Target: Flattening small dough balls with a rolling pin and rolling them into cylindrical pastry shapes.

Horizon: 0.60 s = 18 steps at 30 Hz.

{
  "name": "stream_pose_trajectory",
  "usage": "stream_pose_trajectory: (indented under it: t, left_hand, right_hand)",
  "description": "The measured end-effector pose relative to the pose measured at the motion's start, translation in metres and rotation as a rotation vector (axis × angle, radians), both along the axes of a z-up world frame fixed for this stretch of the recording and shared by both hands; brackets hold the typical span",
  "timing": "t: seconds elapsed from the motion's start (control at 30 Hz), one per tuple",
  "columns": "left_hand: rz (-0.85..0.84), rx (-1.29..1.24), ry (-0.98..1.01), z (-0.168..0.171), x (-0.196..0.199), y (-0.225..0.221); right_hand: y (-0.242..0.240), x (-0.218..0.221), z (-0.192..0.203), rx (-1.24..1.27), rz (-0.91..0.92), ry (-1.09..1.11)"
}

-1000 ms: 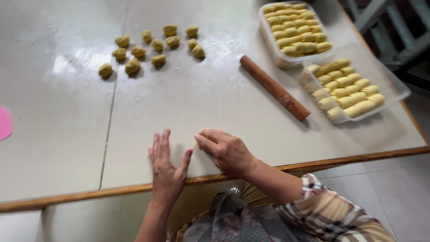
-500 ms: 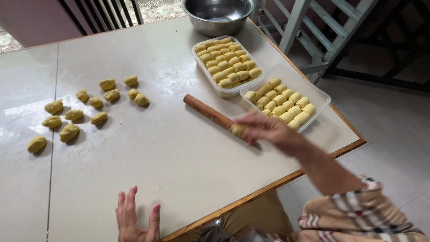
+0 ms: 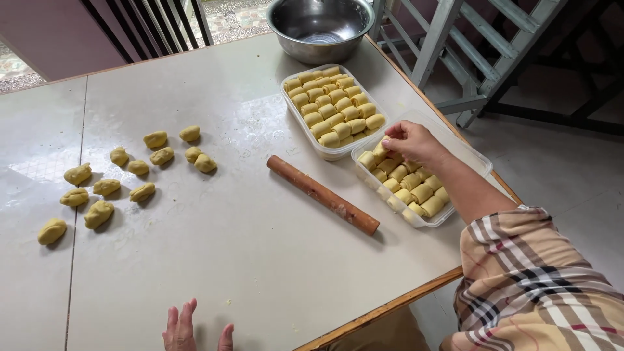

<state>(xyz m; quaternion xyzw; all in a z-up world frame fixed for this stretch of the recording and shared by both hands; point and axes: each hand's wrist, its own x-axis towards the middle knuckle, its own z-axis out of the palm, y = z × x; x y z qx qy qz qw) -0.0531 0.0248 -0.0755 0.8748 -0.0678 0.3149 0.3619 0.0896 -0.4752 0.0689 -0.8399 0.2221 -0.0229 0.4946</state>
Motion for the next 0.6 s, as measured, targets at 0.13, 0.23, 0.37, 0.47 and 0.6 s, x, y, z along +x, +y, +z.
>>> stream_pose_trajectory:
  t: [0.13,0.23,0.37,0.47,0.6]
  left_hand:
    - [0.014,-0.002,0.008,-0.003,0.001,0.001]
    - [0.021,0.016,0.024,-0.010,0.003,0.006]
    - [0.057,0.008,0.060,-0.006,0.003,0.003]
    - [0.051,0.026,0.033,-0.006,0.002,0.003]
    - [0.023,0.075,0.055,-0.010,0.003,0.008]
  right_hand:
    - [0.020,-0.008,0.014,-0.256,-0.005,0.098]
    - [0.011,-0.007,0.005,-0.515,0.050,0.087]
    - [0.026,-0.020,0.029,-0.456,0.094,0.128]
    - [0.030,-0.021,0.027,-0.513,0.114,0.171]
    - [0.038,-0.010,0.021,-0.634,0.040,0.276]
